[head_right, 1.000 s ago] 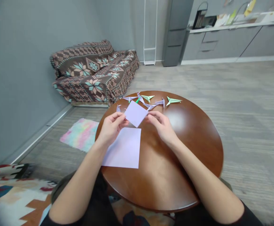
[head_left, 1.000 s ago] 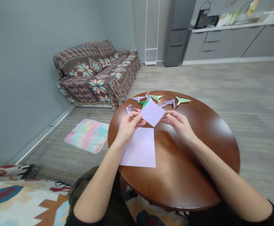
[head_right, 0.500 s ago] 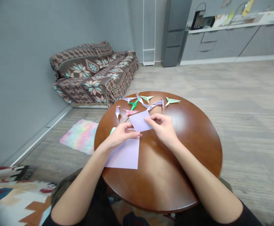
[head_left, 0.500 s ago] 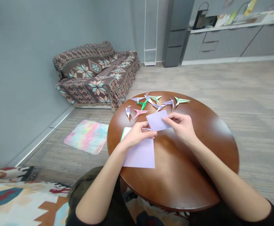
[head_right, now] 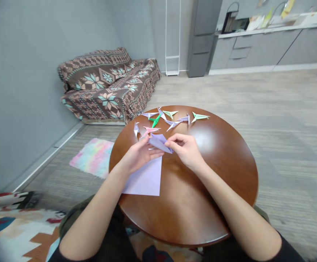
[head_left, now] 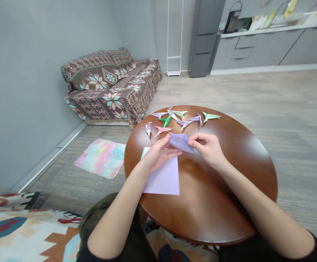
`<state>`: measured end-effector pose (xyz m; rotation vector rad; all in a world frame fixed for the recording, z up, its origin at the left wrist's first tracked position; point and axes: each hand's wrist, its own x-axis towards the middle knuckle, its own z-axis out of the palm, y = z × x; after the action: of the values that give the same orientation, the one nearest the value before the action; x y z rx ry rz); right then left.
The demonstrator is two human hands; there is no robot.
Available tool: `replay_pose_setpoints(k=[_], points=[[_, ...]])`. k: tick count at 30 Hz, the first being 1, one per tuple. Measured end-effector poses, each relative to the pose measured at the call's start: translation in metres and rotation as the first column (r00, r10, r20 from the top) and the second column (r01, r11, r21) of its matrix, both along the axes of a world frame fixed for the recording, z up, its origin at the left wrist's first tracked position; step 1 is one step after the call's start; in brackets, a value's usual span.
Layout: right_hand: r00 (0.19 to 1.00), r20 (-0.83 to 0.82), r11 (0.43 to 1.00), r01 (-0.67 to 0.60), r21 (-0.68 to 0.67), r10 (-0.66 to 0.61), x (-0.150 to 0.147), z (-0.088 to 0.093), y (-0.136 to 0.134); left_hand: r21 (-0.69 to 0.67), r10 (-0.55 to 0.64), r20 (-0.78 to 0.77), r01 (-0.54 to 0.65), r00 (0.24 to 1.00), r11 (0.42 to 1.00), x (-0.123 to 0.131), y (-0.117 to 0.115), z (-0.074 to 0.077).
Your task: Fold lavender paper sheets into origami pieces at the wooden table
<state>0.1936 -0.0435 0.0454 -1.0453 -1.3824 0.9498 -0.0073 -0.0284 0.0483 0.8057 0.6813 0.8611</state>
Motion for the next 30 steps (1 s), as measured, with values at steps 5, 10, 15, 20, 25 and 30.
replay_pose_setpoints(k=[5, 10, 15, 20, 25, 30], points=[[1.000, -0.010, 1.000, -0.016, 0.010, 0.016, 0.001, 0.000, 0.002, -0.022, -0.004, 0.010, 0.005, 1.000, 1.000, -0.001, -0.002, 0.002], [0.999, 0.021, 0.999, 0.034, 0.003, -0.034, 0.001, -0.001, 0.002, -0.023, -0.044, -0.007, 0.044, 0.999, 0.999, -0.003, -0.003, 0.006], [0.998, 0.028, 0.997, 0.049, -0.051, -0.047, 0.003, -0.002, 0.002, -0.037, -0.137, -0.031, 0.136, 0.990, 0.990, -0.006, -0.004, 0.005], [0.998, 0.055, 0.997, 0.036, -0.070, -0.032, 0.003, -0.004, 0.002, -0.079, -0.250, -0.067, 0.245, 0.966, 0.966, -0.010, -0.003, 0.002], [0.996, 0.080, 0.999, -0.031, -0.040, 0.034, 0.002, -0.004, -0.001, 0.120, -0.144, -0.245, 0.178, 0.959, 0.977, -0.012, -0.004, 0.009], [0.978, 0.206, 0.992, -0.046, 0.121, 0.021, -0.004, 0.001, -0.010, 0.494, 0.153, -0.269, -0.001, 0.951, 0.869, -0.007, -0.007, 0.018]])
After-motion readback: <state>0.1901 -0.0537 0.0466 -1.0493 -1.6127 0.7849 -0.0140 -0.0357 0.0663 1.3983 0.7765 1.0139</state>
